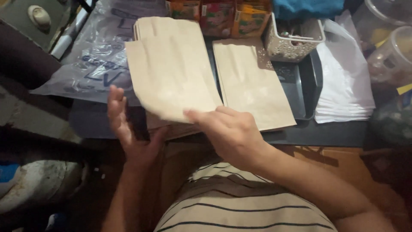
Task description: Wiping a tray and then removing a large stack of paper bags from plastic packaging to sort them into two organized piles.
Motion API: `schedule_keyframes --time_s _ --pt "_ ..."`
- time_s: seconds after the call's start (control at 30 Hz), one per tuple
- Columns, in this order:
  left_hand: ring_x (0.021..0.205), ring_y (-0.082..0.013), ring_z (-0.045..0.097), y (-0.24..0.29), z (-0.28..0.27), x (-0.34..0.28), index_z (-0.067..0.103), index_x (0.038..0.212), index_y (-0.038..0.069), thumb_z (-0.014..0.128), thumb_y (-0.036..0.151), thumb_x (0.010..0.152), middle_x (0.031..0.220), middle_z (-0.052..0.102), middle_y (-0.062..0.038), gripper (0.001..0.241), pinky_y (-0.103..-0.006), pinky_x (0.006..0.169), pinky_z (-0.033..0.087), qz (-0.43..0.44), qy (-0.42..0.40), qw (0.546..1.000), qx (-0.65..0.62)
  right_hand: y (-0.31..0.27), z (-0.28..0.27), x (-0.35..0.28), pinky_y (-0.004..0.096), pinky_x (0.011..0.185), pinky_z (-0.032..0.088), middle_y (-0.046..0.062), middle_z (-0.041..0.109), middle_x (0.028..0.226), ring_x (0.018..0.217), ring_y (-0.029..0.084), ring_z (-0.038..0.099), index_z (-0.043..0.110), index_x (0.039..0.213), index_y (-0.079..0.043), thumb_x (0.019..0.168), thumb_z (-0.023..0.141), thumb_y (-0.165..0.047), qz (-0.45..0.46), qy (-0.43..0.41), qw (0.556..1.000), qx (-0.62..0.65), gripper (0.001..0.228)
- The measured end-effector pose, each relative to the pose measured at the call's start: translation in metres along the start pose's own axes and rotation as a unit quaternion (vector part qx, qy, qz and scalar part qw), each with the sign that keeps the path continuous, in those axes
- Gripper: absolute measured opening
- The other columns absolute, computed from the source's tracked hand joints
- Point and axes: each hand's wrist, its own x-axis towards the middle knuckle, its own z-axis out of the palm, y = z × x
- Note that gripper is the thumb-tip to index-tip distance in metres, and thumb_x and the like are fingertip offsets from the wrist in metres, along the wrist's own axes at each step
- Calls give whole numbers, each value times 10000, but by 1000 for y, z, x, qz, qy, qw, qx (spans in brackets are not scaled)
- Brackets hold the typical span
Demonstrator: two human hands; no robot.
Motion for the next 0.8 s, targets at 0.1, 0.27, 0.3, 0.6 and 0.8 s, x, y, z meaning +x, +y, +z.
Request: schedule_keyframes --time_s 0.1,0.27,0.3,0.6,0.8 --pt "1540 -326 154 1 -5 4 92 1524 204 630 232 923 1616 64 -157 807 -475 1288 171 7 -52 999 -9 14 -8 -38 421 575 471 183 679 832 589 326 633 329 1426 -175 927 575 -127 241 -57 963 110 558" --pt "1404 -373 355 3 -7 12 509 1249 60 573 206 927 1317 546 -185 359 -553 1229 135 23 -138 987 78 0 -60 -45 215 673 617 90 735 749 619 101 697 404 1375 -89 862 549 64 357 39 910 207 555" --pt "1404 -373 355 4 -6 11 509 1249 60 573 206 927 1317 546 -185 359 -553 1229 135 24 -140 987 77 -1 -61 -52 215 673 617 90 735 749 619 101 697 404 1375 -89 862 549 64 358 40 910 206 555" --pt "1088 -337 616 -6 0 8 700 975 48 635 291 883 1008 685 -102 268 -444 1152 236 41 -85 993 71 18 -41 -92 316 514 621 233 736 792 625 283 755 546 1287 -11 853 539 -20 503 69 783 358 434" --pt "1025 -298 633 -11 0 6 726 913 96 664 274 866 967 701 -63 194 -429 1138 261 57 -80 991 94 20 -36 -83 259 370 562 193 716 686 448 214 699 624 1182 -16 816 629 -23 487 104 820 281 366"
